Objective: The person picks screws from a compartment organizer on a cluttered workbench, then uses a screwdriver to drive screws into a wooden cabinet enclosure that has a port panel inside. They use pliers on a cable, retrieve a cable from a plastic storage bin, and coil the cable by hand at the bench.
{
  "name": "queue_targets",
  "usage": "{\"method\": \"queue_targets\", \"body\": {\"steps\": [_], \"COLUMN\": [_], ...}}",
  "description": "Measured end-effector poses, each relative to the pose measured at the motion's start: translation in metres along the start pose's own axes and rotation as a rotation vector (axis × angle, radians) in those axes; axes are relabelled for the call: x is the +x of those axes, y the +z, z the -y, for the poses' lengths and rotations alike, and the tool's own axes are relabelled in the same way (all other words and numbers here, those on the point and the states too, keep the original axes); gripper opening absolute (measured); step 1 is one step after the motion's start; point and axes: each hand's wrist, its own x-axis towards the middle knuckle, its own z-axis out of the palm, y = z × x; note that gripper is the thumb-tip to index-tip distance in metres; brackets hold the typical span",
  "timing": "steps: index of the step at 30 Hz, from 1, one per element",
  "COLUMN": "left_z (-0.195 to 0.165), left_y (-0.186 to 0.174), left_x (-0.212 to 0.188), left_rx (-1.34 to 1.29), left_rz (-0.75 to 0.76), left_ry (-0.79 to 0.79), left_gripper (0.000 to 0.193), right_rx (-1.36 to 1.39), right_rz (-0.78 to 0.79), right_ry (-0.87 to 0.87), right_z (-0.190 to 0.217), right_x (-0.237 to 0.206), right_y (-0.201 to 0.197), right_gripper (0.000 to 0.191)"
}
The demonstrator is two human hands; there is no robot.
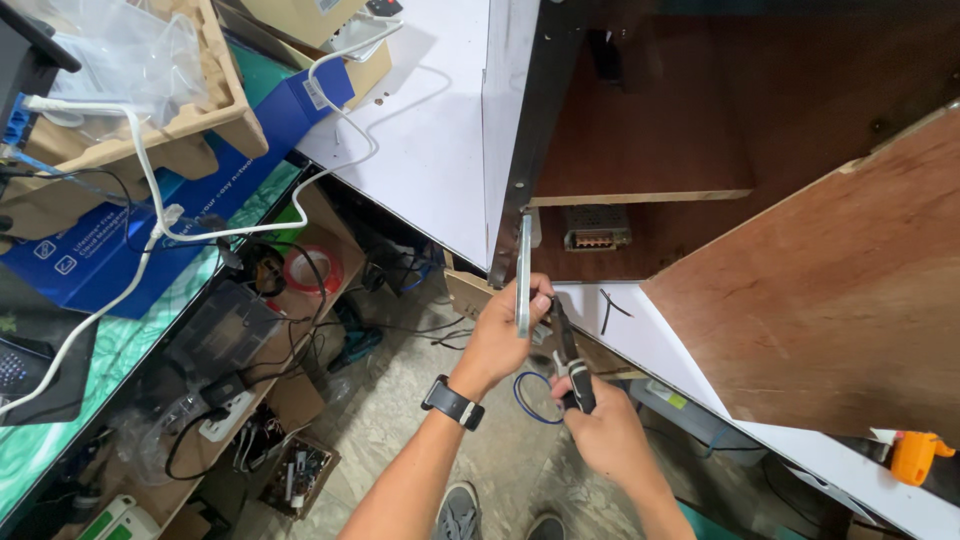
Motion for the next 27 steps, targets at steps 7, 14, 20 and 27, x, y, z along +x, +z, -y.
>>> {"method": "queue_targets", "body": {"steps": [7,14,20,27], "left_z": [-0.006,-0.016,-0.035,-0.044], "left_y": [0.018,0.036,0.030,0.021], "left_x": [0.001,0.006,-0.003,0.007], "left_rx": [-0.292,-0.349,0.341,0.466], "left_rz": [-0.191,-0.350,-0.148,-0.110], "left_ry": [-0.037,-0.047,0.186,0.277], "left_gripper": [0.018,0.011,0.018,0.012], "right_rx": [0.377,0.630,0.683,0.599], "right_rz": [0.057,0.127,0.174,0.150], "right_ry": [0.284,0.409,0.372,0.291], "right_z": [-0.011,-0.027,-0.033,-0.022], "right_x": [-0.010,-0.031,-0.018,0.006], "right_y": [0.014,-0.013,-0.035,-0.036], "right_gripper": [0.034,0.038,0.036,0.034]}}
